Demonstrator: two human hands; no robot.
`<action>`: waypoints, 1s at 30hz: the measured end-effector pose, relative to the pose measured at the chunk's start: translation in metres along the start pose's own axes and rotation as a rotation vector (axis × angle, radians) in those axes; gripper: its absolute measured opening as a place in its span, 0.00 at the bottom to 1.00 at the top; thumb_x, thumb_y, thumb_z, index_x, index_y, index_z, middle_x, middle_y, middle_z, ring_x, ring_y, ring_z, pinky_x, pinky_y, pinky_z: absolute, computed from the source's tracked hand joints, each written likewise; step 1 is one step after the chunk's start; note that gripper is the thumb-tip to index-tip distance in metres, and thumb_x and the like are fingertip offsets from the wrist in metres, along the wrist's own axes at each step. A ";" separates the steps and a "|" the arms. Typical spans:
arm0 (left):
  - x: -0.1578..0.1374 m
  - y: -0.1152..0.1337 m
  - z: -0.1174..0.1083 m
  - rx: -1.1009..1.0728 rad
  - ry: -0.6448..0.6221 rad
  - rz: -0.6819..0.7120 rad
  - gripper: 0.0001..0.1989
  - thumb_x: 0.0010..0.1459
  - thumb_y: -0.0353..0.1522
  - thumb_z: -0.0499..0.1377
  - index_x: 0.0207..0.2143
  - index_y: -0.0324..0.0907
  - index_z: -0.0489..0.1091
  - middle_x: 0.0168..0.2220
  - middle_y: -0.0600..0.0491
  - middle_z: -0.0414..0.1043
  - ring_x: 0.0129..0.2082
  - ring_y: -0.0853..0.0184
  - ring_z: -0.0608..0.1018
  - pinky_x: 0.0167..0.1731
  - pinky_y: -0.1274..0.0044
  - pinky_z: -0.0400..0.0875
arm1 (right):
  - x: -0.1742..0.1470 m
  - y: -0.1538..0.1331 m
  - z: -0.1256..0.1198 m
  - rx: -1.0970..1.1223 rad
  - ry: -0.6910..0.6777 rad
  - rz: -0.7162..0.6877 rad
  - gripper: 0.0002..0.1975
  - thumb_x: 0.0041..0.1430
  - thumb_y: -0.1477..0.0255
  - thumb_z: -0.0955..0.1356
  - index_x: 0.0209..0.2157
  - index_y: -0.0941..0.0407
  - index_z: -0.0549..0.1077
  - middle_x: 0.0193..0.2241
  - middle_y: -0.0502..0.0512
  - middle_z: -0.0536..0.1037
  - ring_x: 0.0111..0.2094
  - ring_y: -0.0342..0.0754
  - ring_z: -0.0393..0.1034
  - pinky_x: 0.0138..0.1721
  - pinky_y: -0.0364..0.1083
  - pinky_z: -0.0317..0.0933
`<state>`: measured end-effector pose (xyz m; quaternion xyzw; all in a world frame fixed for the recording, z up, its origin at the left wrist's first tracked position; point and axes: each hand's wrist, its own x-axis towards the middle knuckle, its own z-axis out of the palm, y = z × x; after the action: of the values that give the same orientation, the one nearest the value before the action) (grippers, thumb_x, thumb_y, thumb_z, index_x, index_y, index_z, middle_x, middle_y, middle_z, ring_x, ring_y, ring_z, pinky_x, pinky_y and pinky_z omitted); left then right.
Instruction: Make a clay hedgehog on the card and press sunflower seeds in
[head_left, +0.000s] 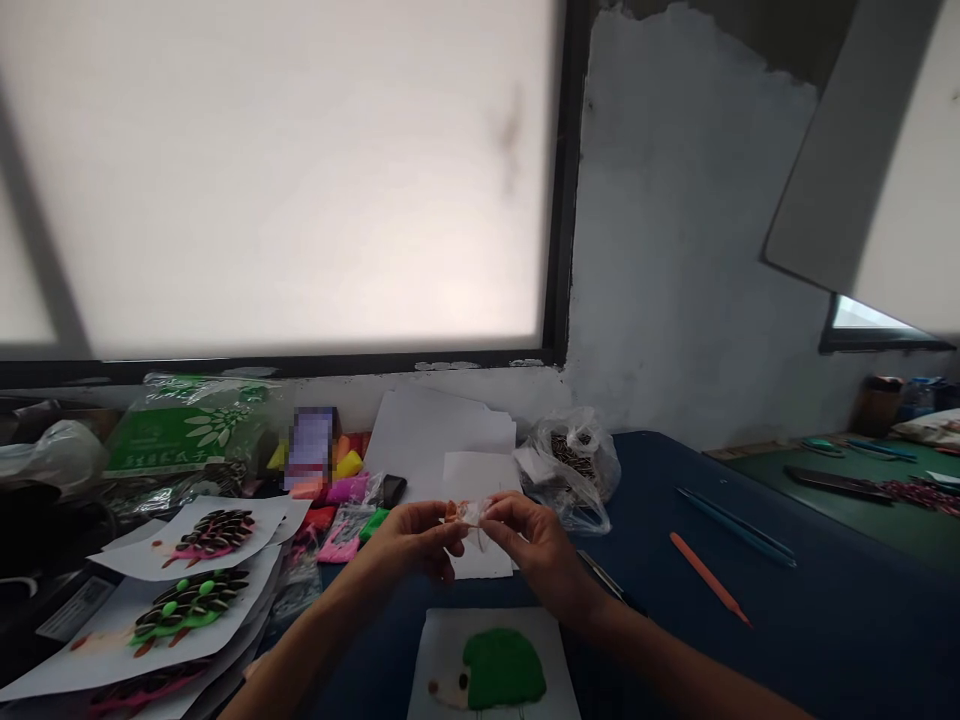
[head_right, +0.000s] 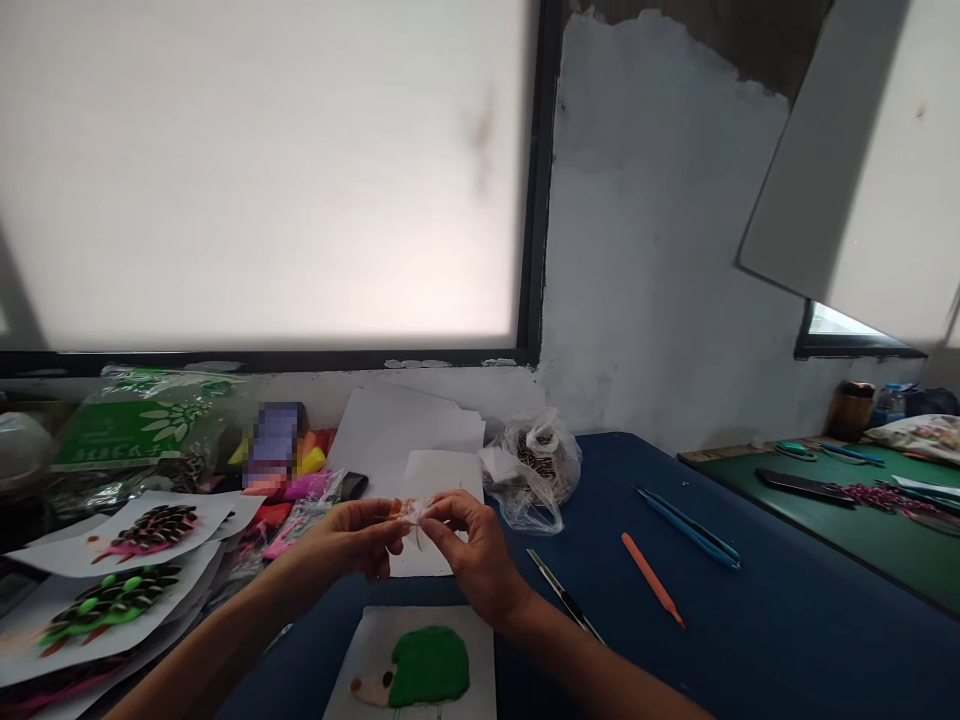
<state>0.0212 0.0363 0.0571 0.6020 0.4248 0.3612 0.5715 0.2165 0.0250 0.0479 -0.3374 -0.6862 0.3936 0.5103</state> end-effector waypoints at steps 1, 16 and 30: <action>0.000 -0.001 -0.004 0.026 0.017 0.000 0.29 0.43 0.53 0.68 0.38 0.39 0.72 0.28 0.56 0.72 0.23 0.70 0.75 0.25 0.79 0.67 | 0.001 0.000 -0.001 0.023 0.010 0.031 0.17 0.58 0.55 0.70 0.29 0.56 0.75 0.40 0.57 0.74 0.41 0.51 0.69 0.44 0.48 0.64; -0.006 -0.017 -0.054 0.939 0.351 -0.082 0.08 0.44 0.36 0.63 0.26 0.43 0.69 0.30 0.46 0.74 0.35 0.51 0.75 0.30 0.73 0.59 | 0.002 -0.005 -0.006 0.274 -0.030 0.397 0.22 0.47 0.53 0.76 0.33 0.57 0.76 0.36 0.56 0.80 0.31 0.45 0.73 0.35 0.44 0.64; 0.001 -0.012 0.005 0.966 0.097 0.159 0.12 0.54 0.30 0.55 0.36 0.41 0.78 0.33 0.49 0.79 0.33 0.60 0.77 0.31 0.76 0.64 | 0.001 -0.012 -0.005 0.126 -0.086 0.347 0.13 0.49 0.62 0.74 0.28 0.57 0.74 0.24 0.48 0.72 0.25 0.42 0.63 0.29 0.43 0.56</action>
<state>0.0253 0.0349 0.0444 0.8113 0.5225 0.1929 0.1774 0.2205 0.0216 0.0601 -0.4009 -0.6128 0.5319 0.4251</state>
